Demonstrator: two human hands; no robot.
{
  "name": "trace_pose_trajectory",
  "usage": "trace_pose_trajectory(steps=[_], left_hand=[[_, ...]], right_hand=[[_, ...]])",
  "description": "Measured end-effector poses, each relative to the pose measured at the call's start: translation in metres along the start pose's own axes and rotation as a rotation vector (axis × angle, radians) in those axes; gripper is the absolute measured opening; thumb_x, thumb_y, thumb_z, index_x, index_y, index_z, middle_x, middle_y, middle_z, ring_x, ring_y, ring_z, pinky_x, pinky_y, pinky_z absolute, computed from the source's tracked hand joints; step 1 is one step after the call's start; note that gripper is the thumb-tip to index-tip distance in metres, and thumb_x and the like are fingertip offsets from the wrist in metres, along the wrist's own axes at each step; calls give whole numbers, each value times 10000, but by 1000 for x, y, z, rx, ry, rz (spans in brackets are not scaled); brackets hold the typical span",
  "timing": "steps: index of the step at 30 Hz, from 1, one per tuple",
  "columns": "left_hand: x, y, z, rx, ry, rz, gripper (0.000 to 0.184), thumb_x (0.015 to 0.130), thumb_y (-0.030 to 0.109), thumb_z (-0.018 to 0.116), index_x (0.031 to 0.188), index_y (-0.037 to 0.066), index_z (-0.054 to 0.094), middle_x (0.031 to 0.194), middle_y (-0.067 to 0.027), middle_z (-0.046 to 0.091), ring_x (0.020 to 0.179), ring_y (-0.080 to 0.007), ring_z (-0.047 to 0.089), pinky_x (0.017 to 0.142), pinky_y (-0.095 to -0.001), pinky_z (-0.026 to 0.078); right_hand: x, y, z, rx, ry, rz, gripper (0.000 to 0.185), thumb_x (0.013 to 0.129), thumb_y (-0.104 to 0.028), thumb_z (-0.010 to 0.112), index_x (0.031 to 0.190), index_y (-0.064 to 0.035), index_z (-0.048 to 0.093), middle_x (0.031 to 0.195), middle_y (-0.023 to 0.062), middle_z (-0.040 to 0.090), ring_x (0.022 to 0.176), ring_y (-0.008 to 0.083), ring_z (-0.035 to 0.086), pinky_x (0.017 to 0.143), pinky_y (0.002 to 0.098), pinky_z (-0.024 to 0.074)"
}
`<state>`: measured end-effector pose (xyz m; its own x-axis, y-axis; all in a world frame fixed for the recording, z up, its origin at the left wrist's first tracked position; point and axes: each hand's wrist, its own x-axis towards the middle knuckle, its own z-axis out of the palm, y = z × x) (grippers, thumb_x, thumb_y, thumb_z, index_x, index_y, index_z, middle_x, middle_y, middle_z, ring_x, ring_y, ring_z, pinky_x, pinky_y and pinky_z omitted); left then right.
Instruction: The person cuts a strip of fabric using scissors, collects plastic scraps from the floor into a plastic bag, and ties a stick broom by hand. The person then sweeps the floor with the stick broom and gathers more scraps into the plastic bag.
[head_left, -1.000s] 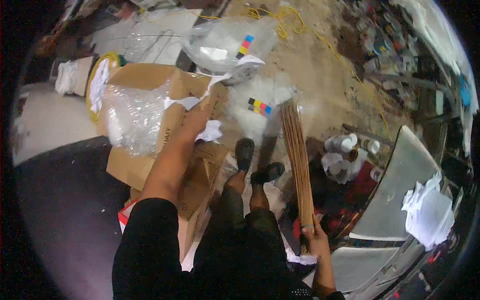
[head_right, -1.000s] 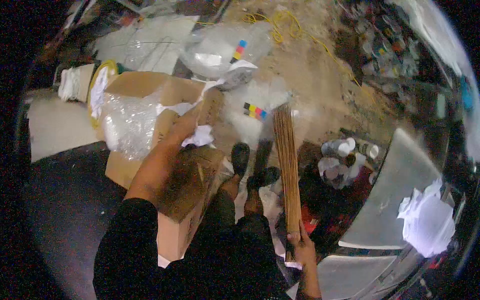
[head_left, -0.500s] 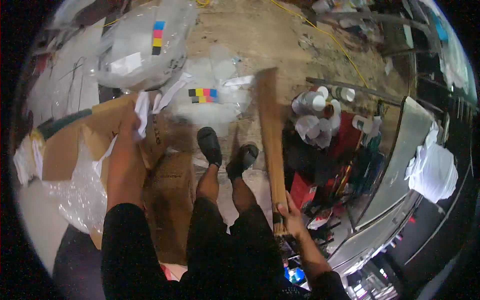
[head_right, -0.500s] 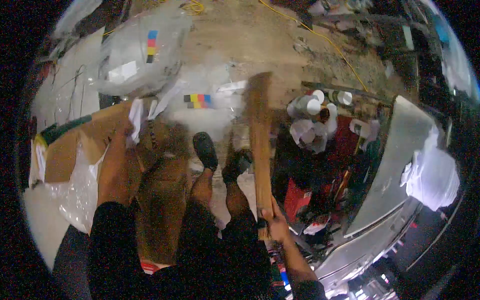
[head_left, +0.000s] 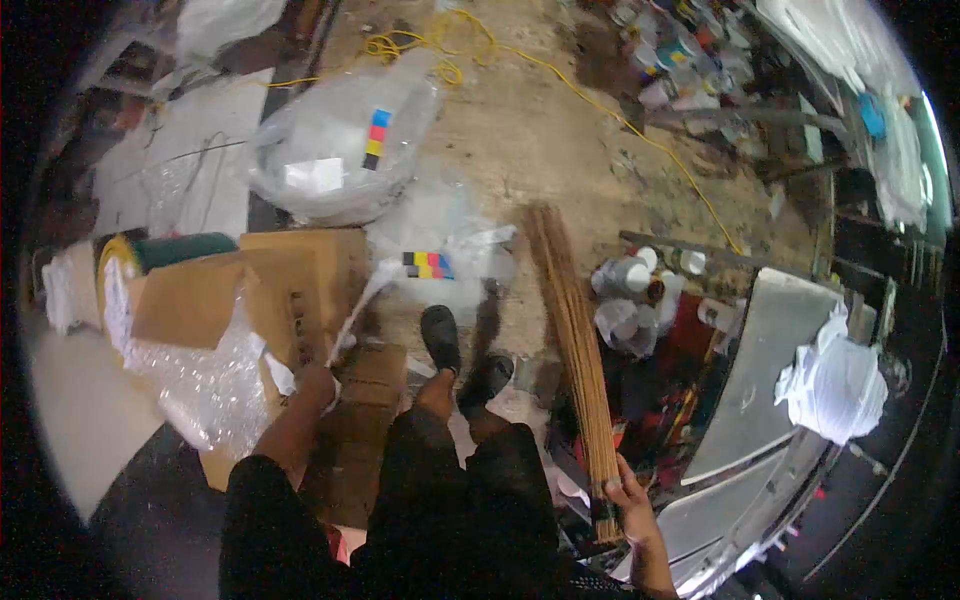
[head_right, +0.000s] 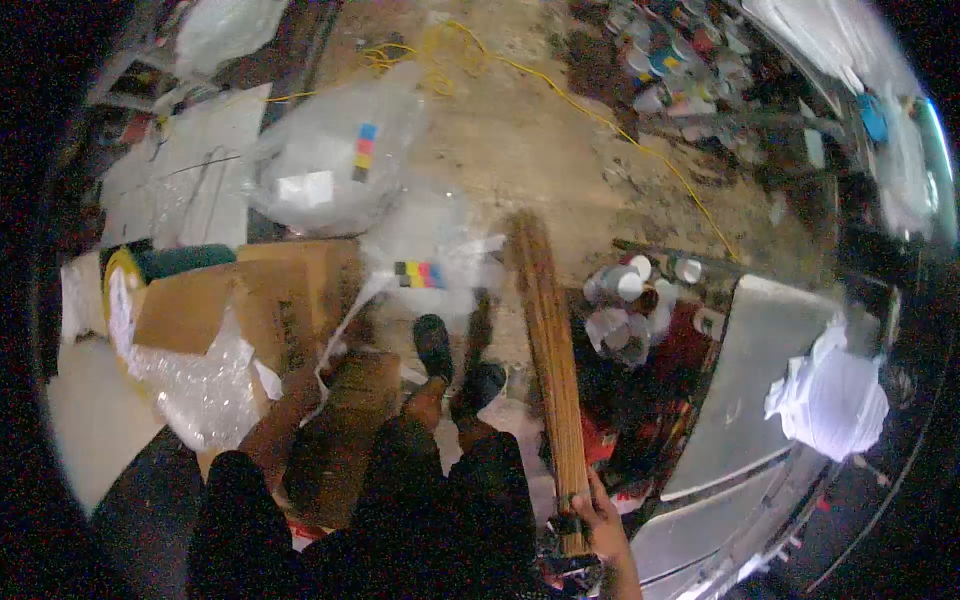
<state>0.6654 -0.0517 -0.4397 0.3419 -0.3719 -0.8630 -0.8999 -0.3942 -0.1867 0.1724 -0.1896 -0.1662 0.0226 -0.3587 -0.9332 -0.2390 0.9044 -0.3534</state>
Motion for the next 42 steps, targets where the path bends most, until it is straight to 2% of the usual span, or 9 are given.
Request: trace_pose_trajectory(steps=[7, 11, 18, 24, 27, 29, 31, 35, 42], left_hand=[[-217, -110, -92, -739, 725, -375, 331, 813, 131, 570, 1115, -5, 559, 890, -186, 635, 800, -270, 616, 753, -381, 473], [-315, -195, -91, -1421, 1326, -411, 303, 825, 144, 577, 1070, -33, 576, 844, -73, 618, 756, -197, 593, 699, -320, 477], [-346, -335, 28, -1855, 1501, -625, 385, 820, 253, 566, 1019, -76, 563, 913, -138, 624, 816, -241, 622, 707, -369, 512], [-337, -255, 52, -721, 1022, -946, 489, 771, 294, 613, 1171, 39, 493, 1063, -217, 590, 980, -359, 574, 834, -408, 437], [-316, -176, 9, -524, 1163, -486, 504, 795, 153, 600, 1262, 62, 432, 1192, -222, 515, 1101, -363, 497, 908, -392, 404], [-303, -140, -40, -620, 1055, -418, 540, 788, 149, 616, 1283, 69, 414, 1184, -226, 516, 1094, -348, 505, 899, -386, 407], [-297, -103, -87, -642, 1016, -373, 536, 783, 149, 622, 1275, 76, 425, 1129, -232, 546, 1047, -358, 532, 875, -393, 423], [-265, -33, -119, -667, 1010, -11, 359, 791, 214, 616, 1116, 66, 575, 948, -238, 608, 901, -357, 597, 769, -397, 466], [-214, 115, -105, -1157, 285, 472, 441, 836, 418, 558, 856, -14, 647, 701, -142, 617, 646, -216, 587, 622, -334, 450]], right_hand=[[77, 56, -19, 69, -131, -181, 664, 855, -377, 554, 1380, -105, 252, 958, 61, 542, 728, 164, 576, 587, 292, 512], [71, 66, -23, 83, -100, -175, 614, 862, -326, 546, 1368, -105, 277, 958, 71, 554, 739, 165, 582, 612, 285, 512], [31, 65, -30, 69, -219, -135, 635, 863, -339, 551, 1387, -92, 290, 1218, 55, 478, 1066, 169, 480, 893, 289, 384], [51, 108, -52, -110, -108, -321, 617, 882, -316, 526, 1389, -81, 266, 1171, 68, 490, 987, 167, 493, 846, 287, 394], [45, 109, -57, -97, -74, -383, 609, 887, -262, 522, 1395, -83, 239, 1069, 58, 537, 818, 142, 557, 730, 273, 469], [36, 101, -56, -64, -95, -359, 617, 888, -262, 523, 1399, -78, 229, 1074, 55, 533, 815, 139, 553, 747, 269, 457], [25, 90, -59, -126, -101, -276, 664, 882, -376, 527, 1389, -38, 262, 1348, 100, 386, 1215, 187, 375, 1021, 289, 248], [24, 91, -59, -29, -129, -280, 676, 879, -376, 533, 1394, -40, 251, 1339, 100, 397, 1223, 180, 361, 1027, 285, 229], [22, 40, 7, 278, -301, -254, 619, 884, -341, 511, 1388, -108, 238, 1024, 87, 539, 774, 196, 589, 630, 318, 503]])
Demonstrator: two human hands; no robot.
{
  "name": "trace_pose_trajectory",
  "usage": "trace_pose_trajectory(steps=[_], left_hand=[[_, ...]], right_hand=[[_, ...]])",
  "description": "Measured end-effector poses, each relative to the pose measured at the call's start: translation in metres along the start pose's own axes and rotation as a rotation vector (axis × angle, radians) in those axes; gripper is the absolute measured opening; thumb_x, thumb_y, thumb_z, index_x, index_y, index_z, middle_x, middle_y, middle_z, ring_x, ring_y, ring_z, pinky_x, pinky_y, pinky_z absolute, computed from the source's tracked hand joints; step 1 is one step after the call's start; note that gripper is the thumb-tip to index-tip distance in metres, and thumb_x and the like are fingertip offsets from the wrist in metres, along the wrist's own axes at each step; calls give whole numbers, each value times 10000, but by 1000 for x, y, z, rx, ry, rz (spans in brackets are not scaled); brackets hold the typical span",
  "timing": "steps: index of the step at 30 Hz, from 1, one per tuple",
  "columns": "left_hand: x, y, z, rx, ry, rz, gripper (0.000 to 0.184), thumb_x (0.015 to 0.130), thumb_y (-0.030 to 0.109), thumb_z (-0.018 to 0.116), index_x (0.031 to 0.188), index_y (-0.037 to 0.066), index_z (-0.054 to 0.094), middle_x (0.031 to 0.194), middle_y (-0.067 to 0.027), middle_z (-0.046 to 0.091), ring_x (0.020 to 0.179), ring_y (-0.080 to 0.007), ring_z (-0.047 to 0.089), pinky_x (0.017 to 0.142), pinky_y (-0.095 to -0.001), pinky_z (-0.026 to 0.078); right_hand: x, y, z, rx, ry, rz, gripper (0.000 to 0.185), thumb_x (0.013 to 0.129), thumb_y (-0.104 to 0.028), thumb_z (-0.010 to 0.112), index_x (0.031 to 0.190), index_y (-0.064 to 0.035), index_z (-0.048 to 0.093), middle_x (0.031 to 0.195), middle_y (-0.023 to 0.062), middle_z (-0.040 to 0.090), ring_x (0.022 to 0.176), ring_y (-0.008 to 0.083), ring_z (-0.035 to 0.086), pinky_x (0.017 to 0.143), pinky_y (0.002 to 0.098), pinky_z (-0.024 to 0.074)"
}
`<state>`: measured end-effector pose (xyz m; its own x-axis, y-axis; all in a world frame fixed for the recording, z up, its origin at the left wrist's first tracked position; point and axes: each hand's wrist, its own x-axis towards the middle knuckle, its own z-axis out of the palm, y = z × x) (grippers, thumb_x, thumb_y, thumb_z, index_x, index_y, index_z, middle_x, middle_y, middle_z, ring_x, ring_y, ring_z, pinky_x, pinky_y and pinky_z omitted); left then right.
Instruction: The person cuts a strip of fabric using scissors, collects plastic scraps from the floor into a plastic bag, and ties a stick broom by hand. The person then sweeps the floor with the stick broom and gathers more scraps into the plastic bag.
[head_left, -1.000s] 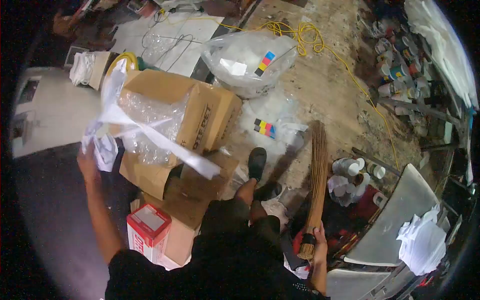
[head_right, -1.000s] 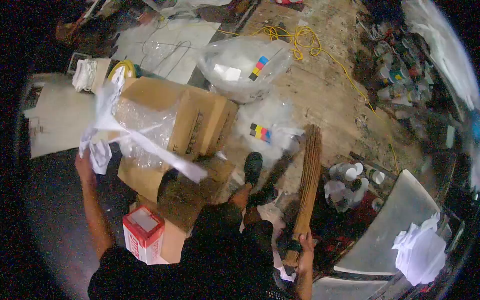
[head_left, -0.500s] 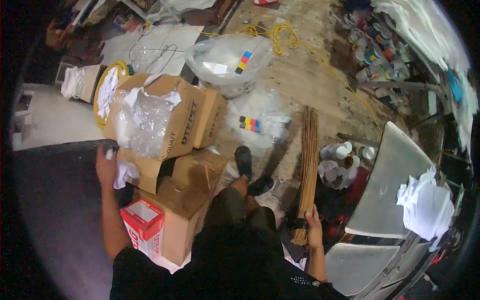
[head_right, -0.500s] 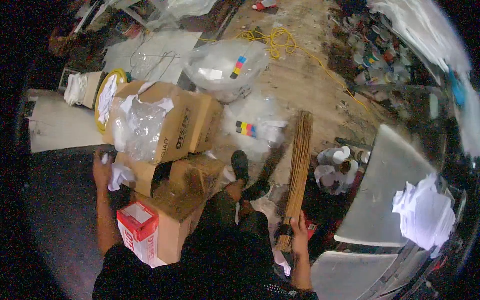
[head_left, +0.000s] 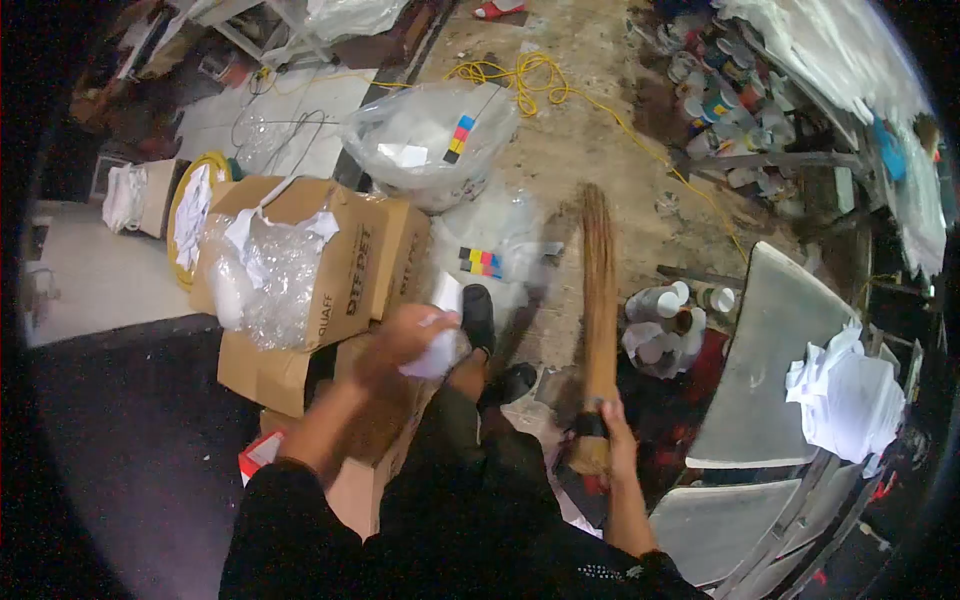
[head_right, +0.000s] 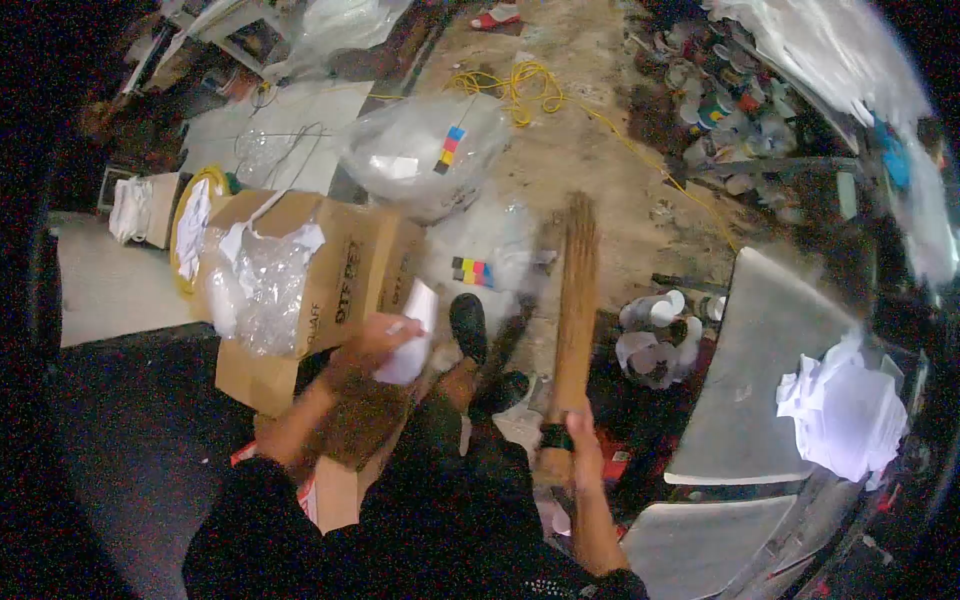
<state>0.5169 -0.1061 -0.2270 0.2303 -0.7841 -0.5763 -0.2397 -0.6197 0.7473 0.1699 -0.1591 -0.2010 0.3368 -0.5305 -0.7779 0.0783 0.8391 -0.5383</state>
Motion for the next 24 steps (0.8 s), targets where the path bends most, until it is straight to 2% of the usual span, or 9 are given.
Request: trace_pose_trajectory(steps=[3, 5, 8, 13, 18, 19, 21, 22, 24], left_hand=[[58, -45, 75, -346, -304, 84, 447, 908, 419, 460, 1004, 11, 616, 898, -58, 635, 838, -158, 563, 761, -310, 437], [76, -20, 108, -428, -444, -160, 504, 871, 449, 515, 1083, -4, 583, 993, -66, 609, 922, -160, 551, 822, -310, 427], [91, 14, 84, -483, -522, -435, 500, 832, 433, 577, 1092, 6, 583, 995, -71, 596, 898, -165, 546, 794, -312, 431], [136, -57, 74, -691, -733, -295, 440, 768, 355, 669, 1050, 24, 603, 921, -42, 609, 792, -142, 538, 703, -291, 438], [150, -60, 64, -611, -600, -388, 260, 757, 269, 664, 886, 46, 634, 806, -45, 624, 762, -136, 577, 666, -271, 458], [156, -71, 73, -613, -598, -408, 260, 757, 269, 664, 886, 46, 634, 806, -45, 624, 762, -136, 577, 666, -271, 458], [169, -114, 103, -176, -507, 144, 199, 771, 219, 624, 880, 53, 634, 832, -82, 640, 774, -172, 600, 660, -283, 471], [172, -119, 95, 192, -386, 874, 156, 792, 176, 556, 878, 72, 635, 886, -89, 642, 793, -210, 610, 671, -310, 486], [167, -135, 82, -150, -390, 842, 249, 824, 248, 517, 958, 51, 589, 952, -92, 625, 839, -227, 599, 720, -345, 479]], right_hand=[[44, 12, 47, -55, 20, 6, 637, 885, -372, 500, 1402, -133, 216, 1022, 99, 548, 782, 239, 599, 670, 343, 512], [96, 71, 58, -970, 244, -367, 755, 887, -479, 435, 1424, -105, 58, 1200, 258, 487, 1014, 406, 540, 893, 427, 427], [96, 12, 128, -912, 66, -1, 765, 890, -542, 355, 1424, -111, 17, 1283, 319, 388, 1150, 471, 418, 999, 417, 313], [171, -108, 162, -1932, -586, 244, 532, 843, -497, 487, 1122, -49, 557, 1032, 276, 570, 959, 398, 563, 846, 461, 442], [340, -182, 319, -2129, 35, -1324, 310, 826, -201, 490, 1086, -45, 555, 1066, 177, 552, 1062, 323, 489, 950, 505, 313], [381, -181, 338, -2289, 160, -1326, 329, 835, -173, 459, 1120, -43, 560, 1169, 160, 539, 1114, 335, 479, 990, 497, 276], [432, -186, 375, -2515, 24, -622, 354, 859, -208, 439, 1160, -72, 567, 1262, 136, 501, 1190, 338, 438, 991, 509, 293], [447, -184, 381, -2505, 18, -623, 354, 859, -208, 439, 1160, -72, 567, 1262, 136, 501, 1190, 338, 438, 991, 509, 293], [468, -171, 377, -2298, -15, -262, 348, 871, -210, 425, 1161, -95, 580, 1267, 112, 505, 1180, 336, 460, 941, 528, 358]])
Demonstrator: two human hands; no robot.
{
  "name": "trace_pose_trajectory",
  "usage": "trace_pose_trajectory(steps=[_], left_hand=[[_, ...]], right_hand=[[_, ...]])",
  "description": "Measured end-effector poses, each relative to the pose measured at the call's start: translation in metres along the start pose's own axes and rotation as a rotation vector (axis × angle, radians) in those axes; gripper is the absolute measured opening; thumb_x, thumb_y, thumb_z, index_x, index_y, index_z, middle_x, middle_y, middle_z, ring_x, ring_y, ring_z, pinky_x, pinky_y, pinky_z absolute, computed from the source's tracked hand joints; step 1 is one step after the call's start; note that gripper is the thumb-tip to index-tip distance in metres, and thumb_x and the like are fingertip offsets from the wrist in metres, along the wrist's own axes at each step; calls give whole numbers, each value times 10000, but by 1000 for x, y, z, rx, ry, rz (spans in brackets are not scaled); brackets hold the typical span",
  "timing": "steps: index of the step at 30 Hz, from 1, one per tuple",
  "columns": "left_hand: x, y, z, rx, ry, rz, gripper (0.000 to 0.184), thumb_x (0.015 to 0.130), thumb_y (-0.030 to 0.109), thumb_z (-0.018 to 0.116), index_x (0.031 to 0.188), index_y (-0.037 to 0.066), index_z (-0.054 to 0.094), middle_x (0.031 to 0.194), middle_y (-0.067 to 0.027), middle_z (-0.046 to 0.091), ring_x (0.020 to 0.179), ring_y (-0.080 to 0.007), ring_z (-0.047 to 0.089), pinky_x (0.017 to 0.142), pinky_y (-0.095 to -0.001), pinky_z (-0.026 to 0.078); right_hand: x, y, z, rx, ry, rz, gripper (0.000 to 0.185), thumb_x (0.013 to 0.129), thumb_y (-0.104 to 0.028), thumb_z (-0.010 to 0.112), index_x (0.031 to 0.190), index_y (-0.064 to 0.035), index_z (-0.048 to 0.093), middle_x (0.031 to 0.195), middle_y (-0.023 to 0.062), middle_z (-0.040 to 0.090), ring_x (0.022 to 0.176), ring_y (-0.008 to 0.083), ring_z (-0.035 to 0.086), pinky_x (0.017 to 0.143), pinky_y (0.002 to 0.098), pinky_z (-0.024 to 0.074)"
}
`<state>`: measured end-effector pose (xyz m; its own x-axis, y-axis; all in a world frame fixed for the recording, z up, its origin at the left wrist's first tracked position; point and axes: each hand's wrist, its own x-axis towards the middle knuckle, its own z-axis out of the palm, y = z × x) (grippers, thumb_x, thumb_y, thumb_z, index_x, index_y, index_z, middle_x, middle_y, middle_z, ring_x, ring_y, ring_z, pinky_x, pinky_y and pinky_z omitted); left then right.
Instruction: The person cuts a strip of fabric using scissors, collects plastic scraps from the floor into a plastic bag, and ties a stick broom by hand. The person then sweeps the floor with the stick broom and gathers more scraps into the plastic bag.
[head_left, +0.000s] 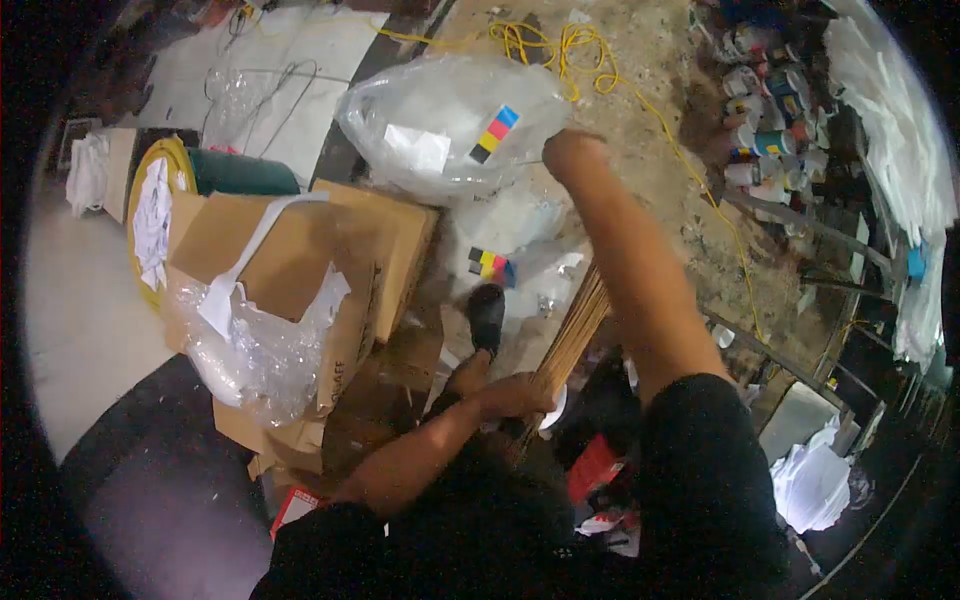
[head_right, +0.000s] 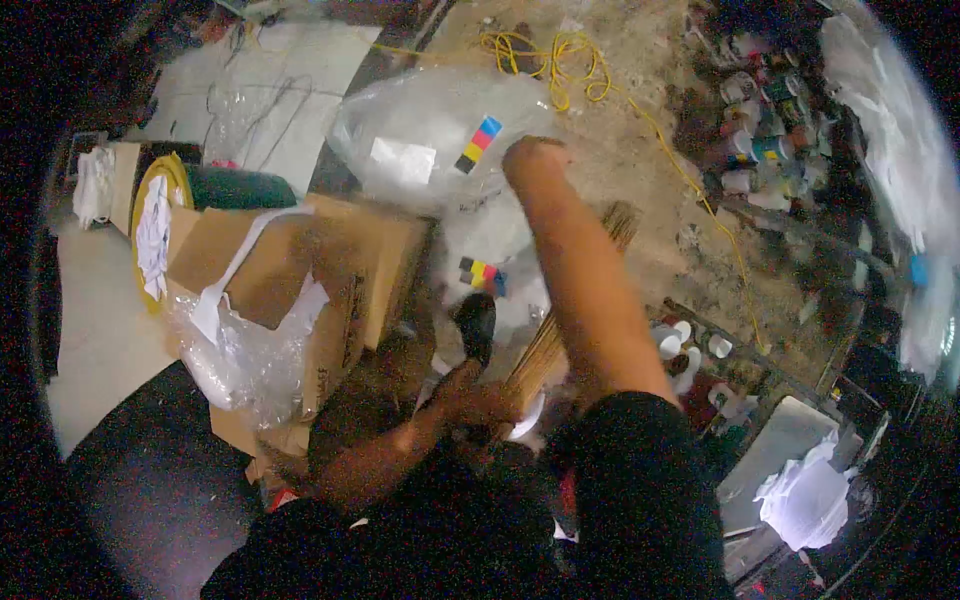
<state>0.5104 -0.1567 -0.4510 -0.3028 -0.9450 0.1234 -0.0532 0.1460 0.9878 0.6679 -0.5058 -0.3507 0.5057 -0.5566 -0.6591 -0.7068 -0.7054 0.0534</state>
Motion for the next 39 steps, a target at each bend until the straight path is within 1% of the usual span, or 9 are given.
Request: trace_pose_trajectory(steps=[3, 4, 6, 8, 12, 14, 16, 21, 39], left_hand=[[-13, 4, -9, -750, 203, -115, 417, 859, 351, 512, 1106, 16, 519, 1043, -102, 604, 915, -242, 582, 798, -396, 472], [-11, 4, -10, -787, 141, -376, 389, 829, 311, 569, 1087, 22, 540, 1001, -101, 615, 899, -221, 586, 778, -374, 478], [-1, 17, -14, -731, 35, -946, 350, 767, 232, 666, 1043, 33, 584, 915, -92, 632, 866, -179, 594, 741, -332, 486], [9, 33, -15, -773, 34, -959, 355, 760, 227, 667, 1046, 36, 580, 907, -83, 627, 851, -173, 591, 732, -324, 484], [23, 62, -20, -827, 221, -1041, 376, 734, 205, 671, 1059, 49, 564, 874, -49, 609, 788, -148, 577, 695, -291, 472], [27, 73, -12, -817, 229, -1053, 401, 731, 206, 674, 1078, 48, 551, 881, -46, 605, 788, -145, 573, 688, -289, 471], [31, 89, -4, -794, 242, -1081, 425, 729, 208, 677, 1097, 47, 538, 888, -44, 601, 788, -141, 570, 682, -287, 471], [37, 126, 28, -776, 214, -947, 441, 744, 237, 662, 1111, 40, 518, 924, -28, 575, 824, -130, 558, 706, -296, 466], [51, 163, 129, -363, 85, -804, 504, 731, 267, 669, 1129, 4, 509, 952, -54, 588, 879, -150, 564, 778, -293, 448]], right_hand=[[-40, 17, -31, -207, -35, -215, 313, 857, -195, 438, 1092, -93, 619, 1187, 108, 567, 1120, 319, 518, 891, 517, 418], [-76, 30, -60, -268, 55, -260, 288, 789, -152, 440, 954, -2, 623, 1026, 193, 612, 914, 326, 614, 730, 427, 504], [-89, 103, -84, -404, 51, -333, 245, 756, -81, 474, 952, -19, 608, 971, 158, 624, 845, 354, 605, 730, 417, 495], [-167, 168, -137, -555, 95, -502, 276, 782, -83, 515, 1049, -44, 572, 944, 116, 611, 862, 285, 593, 778, 360, 477], [-291, 227, -103, 1054, 445, 185, 189, 921, -185, 458, 975, -24, 540, 840, 89, 607, 820, 197, 592, 709, 344, 463], [-322, 241, -31, 1109, 541, -97, 190, 936, -210, 444, 953, -39, 527, 852, 70, 606, 834, 194, 579, 726, 339, 454], [-350, 198, 20, 1522, 425, 220, 121, 894, -218, 497, 897, -97, 482, 893, 51, 576, 839, 155, 537, 783, 305, 399], [-356, 154, 149, 2092, 523, 138, 157, 908, -157, 511, 999, -55, 433, 885, 103, 619, 833, 168, 589, 715, 294, 489], [-345, 198, 239, 1418, 441, -28, 140, 854, -90, 571, 863, -9, 458, 770, 72, 578, 699, 153, 604, 589, 293, 505]])
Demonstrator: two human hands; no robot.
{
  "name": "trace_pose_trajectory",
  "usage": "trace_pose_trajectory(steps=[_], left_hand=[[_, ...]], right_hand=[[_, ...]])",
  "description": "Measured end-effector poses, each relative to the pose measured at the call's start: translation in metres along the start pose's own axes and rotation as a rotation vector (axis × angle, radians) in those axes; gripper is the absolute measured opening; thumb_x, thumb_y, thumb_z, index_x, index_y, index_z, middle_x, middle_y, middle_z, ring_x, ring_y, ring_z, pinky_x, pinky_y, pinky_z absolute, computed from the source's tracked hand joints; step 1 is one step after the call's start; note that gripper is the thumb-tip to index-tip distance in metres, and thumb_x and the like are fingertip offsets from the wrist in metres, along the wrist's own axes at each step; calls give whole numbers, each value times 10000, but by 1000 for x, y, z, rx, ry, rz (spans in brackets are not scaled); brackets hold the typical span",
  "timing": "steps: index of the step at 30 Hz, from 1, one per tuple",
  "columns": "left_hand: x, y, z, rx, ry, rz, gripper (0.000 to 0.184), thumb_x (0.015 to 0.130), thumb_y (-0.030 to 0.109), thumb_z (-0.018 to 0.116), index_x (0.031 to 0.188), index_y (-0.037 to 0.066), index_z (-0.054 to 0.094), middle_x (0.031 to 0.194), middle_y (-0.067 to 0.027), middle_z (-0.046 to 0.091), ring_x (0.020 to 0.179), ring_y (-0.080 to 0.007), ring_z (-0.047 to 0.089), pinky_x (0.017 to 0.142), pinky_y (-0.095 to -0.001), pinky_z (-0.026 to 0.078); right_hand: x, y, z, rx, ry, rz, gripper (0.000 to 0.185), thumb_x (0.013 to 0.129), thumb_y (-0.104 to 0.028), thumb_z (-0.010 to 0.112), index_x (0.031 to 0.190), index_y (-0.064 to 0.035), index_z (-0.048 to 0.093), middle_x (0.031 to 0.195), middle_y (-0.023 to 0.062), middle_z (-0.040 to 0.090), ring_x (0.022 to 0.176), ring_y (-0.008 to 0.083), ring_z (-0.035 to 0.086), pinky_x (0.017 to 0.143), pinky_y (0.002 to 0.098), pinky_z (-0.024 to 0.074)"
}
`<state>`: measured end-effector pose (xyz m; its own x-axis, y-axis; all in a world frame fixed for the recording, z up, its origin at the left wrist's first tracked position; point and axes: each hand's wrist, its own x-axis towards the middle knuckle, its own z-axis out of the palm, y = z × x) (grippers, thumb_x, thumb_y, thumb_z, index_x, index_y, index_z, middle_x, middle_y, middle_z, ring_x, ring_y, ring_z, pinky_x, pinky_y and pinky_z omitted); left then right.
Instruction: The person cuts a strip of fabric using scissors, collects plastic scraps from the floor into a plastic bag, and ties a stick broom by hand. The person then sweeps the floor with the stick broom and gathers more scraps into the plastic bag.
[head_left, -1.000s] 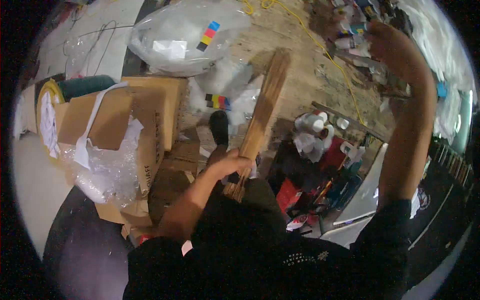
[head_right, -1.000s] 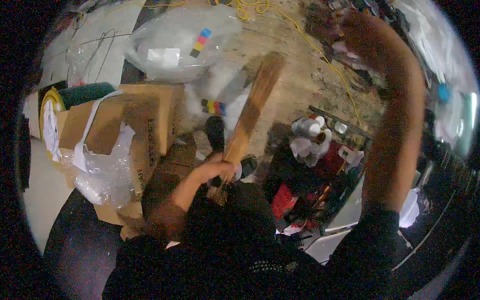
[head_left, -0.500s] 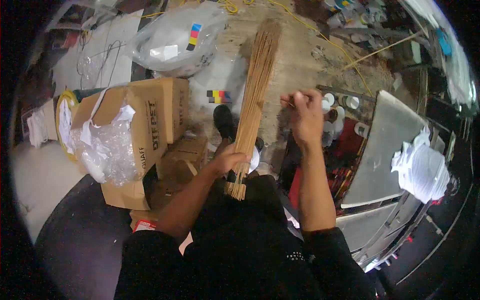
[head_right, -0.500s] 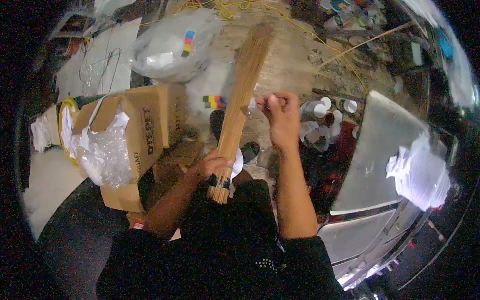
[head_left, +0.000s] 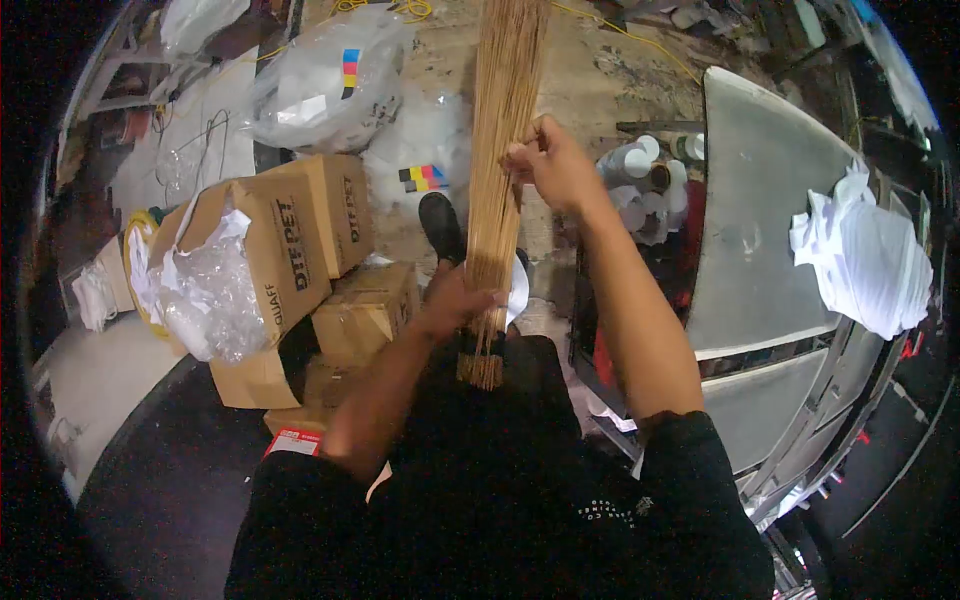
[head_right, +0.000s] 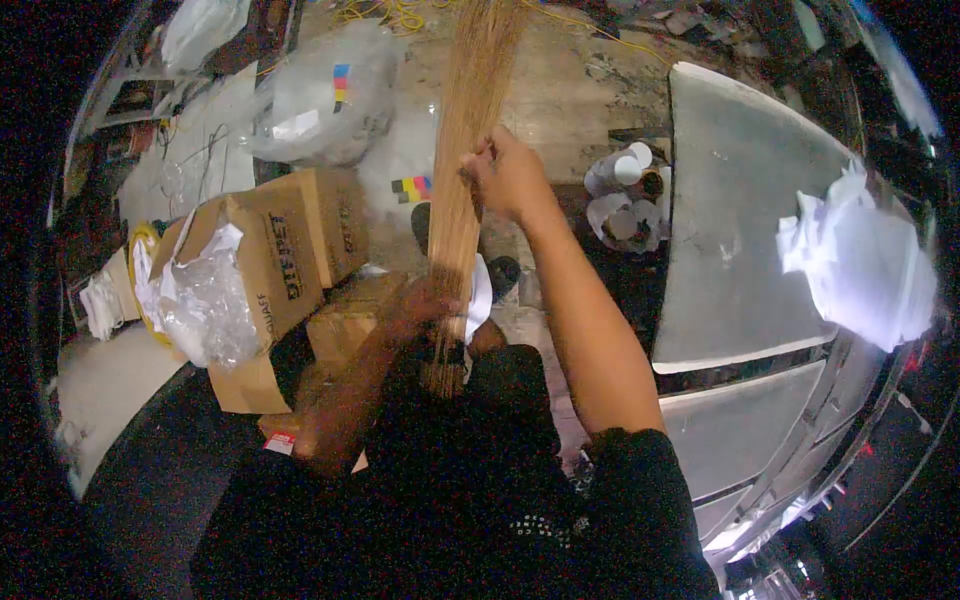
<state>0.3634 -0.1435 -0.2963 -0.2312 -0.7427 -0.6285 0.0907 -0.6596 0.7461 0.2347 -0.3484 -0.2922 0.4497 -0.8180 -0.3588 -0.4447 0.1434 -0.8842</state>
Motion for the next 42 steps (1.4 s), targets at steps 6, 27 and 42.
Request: trace_pose_trajectory(steps=[6, 27, 42], left_hand=[[0, 28, 9, 86, -40, -61, 492, 753, 277, 682, 1125, 17, 493, 943, -32, 576, 869, -130, 557, 762, -280, 456], [-23, 72, -2, -405, -76, 144, 467, 724, 231, 693, 1078, 43, 454, 892, -13, 503, 803, -99, 507, 713, -252, 440], [-1, 62, -20, -344, -58, 203, 322, 797, 250, 637, 1004, 41, 507, 830, -11, 543, 712, -100, 545, 628, -245, 459]], right_hand=[[-11, 24, 0, -145, 15, 105, 158, 818, -132, 624, 827, 8, 552, 698, 55, 584, 624, 130, 558, 570, 264, 462], [-33, -72, 15, -63, 274, -154, 169, 838, -152, 603, 875, -3, 530, 724, 74, 607, 599, 132, 587, 531, 264, 469], [-34, -75, 28, -152, 319, -276, 201, 842, -173, 605, 843, 1, 502, 682, 102, 611, 594, 153, 600, 543, 279, 485]])
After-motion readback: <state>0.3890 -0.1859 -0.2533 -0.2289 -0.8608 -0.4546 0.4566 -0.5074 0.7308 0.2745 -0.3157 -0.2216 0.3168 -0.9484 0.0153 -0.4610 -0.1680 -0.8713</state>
